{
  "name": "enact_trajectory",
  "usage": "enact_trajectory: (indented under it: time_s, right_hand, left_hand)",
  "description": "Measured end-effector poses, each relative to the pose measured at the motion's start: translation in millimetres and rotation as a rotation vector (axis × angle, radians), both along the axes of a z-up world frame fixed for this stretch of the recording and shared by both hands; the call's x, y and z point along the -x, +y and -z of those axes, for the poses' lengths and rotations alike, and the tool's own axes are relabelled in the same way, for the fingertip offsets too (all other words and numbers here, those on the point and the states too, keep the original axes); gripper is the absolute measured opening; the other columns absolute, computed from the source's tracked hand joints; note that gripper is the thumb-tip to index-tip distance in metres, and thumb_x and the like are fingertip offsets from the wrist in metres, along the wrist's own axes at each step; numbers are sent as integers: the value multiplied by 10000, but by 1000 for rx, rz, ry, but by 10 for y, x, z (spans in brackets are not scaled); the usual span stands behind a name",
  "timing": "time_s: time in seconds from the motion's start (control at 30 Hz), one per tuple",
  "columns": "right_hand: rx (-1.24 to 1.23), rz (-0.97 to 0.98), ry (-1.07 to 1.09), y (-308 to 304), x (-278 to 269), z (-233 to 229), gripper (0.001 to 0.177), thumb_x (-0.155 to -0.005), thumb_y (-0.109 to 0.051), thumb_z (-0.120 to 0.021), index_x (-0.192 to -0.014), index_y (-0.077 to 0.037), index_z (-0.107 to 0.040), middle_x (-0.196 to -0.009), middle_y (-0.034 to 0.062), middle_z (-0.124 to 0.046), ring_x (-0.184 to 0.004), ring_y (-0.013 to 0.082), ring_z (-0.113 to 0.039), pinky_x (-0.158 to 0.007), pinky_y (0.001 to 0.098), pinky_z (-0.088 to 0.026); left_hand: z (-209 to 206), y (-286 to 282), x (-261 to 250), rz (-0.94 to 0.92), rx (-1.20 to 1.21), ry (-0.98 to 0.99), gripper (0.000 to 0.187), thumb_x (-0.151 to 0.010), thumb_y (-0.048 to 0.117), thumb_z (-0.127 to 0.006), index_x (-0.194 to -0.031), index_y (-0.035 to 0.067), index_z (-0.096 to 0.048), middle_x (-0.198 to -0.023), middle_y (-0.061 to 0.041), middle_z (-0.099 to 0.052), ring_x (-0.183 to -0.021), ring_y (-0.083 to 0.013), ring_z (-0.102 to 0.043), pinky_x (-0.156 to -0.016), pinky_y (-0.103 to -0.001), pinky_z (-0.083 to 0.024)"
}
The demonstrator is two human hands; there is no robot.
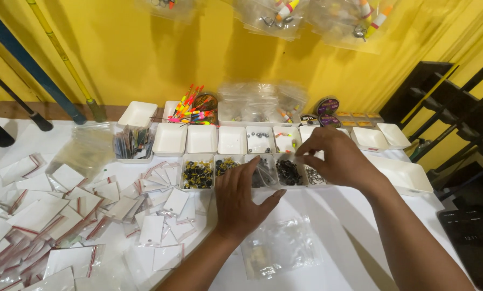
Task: Packaging small fishing tackle components into individual plastic bags.
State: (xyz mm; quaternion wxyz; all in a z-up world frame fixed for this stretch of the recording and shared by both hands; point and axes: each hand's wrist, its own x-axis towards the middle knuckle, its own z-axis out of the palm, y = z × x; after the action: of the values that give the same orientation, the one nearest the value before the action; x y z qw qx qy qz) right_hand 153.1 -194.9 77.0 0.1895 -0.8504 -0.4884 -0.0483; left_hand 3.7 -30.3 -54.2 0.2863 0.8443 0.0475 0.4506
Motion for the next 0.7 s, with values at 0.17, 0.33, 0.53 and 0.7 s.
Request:
enact_trajectory:
  time_s: [0.17,0.33,0.53,0.7]
  right_hand:
    - [290,258,-83,-185,-366,284,156,-852,-178,-765,-993,-175,-833,-847,49,-719,-902,230,-664,-873,384,-531]
    - [437,309,-162,-284,-519,624,193,-820,-266,-790,-1006,-224,-820,-902,22,-702,-989,232,-631,-983,441,-493]
    - [457,322,-187,-261,-519,779,188,-819,-262,-786,-1000,-228,-824,-959,30,-668,-1070,232,-592,-1039,471,-458]
    - [407,340,-169,-274,-541,876,159,-797,-233,-808,-955,-218,-819,-955,22,-672,-1081,233,-586,-1049,484,-452]
  left_hand:
    - [41,-8,-21,11,17,5,851,-792,539,-804,-1480,143,-496,-1167,-94,-602,-1059,-321,-640,-866,-489,-416]
    - [79,-17,-39,-12,-8,12,859,-769,553,-807,-1475,163,-511,-1164,-67,-611,-1042,-288,-647,-873,-473,-421]
    - [74,-17,-38,8,-7,-19,827,-791,543,-805,-1462,146,-527,-1148,-89,-613,-1007,-297,-639,-862,-461,-427]
    - [77,-20,-37,-20,-27,-41,831,-798,574,-781,-1464,149,-524,-1149,-85,-613,-1005,-290,-637,-856,-462,-422]
